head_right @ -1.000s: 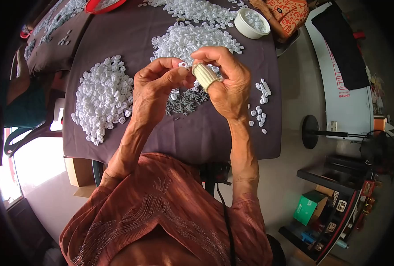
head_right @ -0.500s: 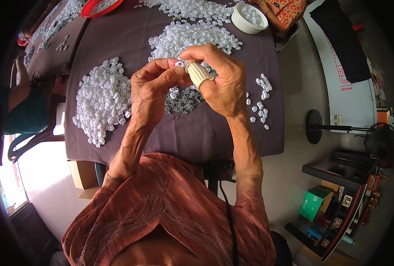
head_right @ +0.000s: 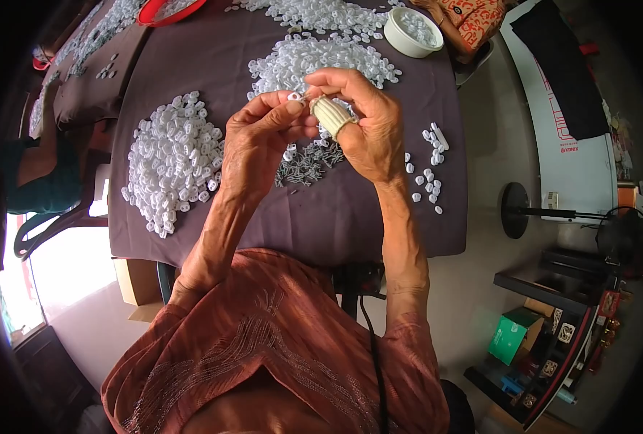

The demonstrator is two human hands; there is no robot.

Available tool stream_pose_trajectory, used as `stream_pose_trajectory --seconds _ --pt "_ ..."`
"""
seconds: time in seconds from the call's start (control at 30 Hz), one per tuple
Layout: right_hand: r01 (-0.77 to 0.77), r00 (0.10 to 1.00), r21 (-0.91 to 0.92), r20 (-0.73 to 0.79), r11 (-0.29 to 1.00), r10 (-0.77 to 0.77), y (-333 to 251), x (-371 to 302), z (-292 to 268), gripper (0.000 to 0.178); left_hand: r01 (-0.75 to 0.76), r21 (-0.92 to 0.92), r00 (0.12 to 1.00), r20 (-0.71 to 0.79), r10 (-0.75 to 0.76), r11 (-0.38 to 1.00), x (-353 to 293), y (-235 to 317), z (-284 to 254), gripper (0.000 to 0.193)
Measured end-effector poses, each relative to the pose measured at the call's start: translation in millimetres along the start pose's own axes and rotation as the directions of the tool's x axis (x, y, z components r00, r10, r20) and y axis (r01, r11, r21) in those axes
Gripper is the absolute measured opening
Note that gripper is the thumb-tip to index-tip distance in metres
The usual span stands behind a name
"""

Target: The person assembles plastic cord locks by hand, picking up small components from the table and fitting them together before setting the completed pieces into a pile.

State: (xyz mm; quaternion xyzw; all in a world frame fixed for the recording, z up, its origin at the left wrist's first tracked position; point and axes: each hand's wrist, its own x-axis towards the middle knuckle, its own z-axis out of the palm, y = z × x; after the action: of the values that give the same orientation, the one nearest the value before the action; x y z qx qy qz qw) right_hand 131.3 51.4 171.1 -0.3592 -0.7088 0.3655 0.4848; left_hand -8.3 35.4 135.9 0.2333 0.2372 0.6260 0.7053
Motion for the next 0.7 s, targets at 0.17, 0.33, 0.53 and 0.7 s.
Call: stream_pose_trajectory --seconds 0.17,0.33,0.53,0.7 --pt "-0.061 0.998 0.065 0.0 0.996 0.061 1.0 1.9 -1.6 0.028 0.028 -0.026 1.0 -0.013 -0.028 0.999 -0.1 0.4 -0.6 0.015" --pt "-0.036 0.999 -0.078 0.036 0.996 0.039 3.4 3.8 0.2 0.024 0.019 0.001 1.0 -0.005 -0.019 1.0 -0.4 -0.4 -1.2 0.014" --pt "0.072 0.993 -0.163 0.102 0.984 -0.056 5.6 9.4 -1.9 0.022 0.076 0.063 0.997 0.025 -0.077 0.995 3.3 7.7 -6.8 0.014" --pt "0.073 0.991 -0.122 0.119 0.99 -0.059 11.6 12.8 0.0 0.022 0.139 0.116 0.99 0.016 -0.142 0.983 7.2 13.5 -11.2 0.015"
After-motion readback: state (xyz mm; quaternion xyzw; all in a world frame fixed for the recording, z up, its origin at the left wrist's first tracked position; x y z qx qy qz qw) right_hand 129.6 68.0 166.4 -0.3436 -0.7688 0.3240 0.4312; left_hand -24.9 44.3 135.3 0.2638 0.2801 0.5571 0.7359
